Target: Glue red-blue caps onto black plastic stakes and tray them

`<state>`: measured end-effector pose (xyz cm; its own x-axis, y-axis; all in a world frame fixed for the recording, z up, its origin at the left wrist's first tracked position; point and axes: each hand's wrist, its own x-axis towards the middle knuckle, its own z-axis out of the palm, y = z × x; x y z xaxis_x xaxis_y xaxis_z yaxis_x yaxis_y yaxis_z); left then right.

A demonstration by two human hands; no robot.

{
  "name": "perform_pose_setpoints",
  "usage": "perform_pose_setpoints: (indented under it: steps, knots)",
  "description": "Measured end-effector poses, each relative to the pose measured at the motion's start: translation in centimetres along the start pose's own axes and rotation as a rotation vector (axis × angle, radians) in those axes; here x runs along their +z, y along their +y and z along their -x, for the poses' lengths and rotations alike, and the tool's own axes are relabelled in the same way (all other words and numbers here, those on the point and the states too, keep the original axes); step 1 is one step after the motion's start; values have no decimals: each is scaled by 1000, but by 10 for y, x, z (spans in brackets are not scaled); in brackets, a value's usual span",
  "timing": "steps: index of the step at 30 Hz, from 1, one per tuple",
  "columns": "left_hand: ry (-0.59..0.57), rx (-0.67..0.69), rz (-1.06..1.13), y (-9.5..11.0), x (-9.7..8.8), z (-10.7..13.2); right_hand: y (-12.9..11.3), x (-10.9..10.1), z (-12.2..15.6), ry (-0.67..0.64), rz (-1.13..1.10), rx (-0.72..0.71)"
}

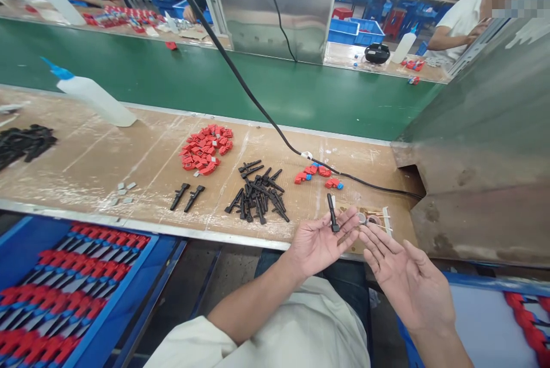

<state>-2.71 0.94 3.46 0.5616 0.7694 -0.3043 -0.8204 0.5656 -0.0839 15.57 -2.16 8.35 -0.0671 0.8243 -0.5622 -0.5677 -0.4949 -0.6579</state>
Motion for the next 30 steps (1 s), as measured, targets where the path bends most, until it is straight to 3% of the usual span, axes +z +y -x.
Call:
perform_pose_setpoints:
  steps: [11, 17, 20, 23, 27, 30]
  knots:
    - [5, -5, 14, 0, 2, 0, 3, -8, -3, -45, 82, -46]
    - [30, -4, -5, 1, 1, 0, 7, -11, -4, 113, 107, -104]
    - [26, -10, -19, 1, 1, 3, 7, -11, 0, 130, 120, -132]
    - [14, -12, -40, 1, 0, 7, 6, -6, 6, 75, 117, -147]
    - [10, 4, -51, 2, 1, 10, 6, -2, 13, -96, 88, -66]
    - [28, 14, -39, 4, 3, 9, 8, -7, 11, -69, 156, -126]
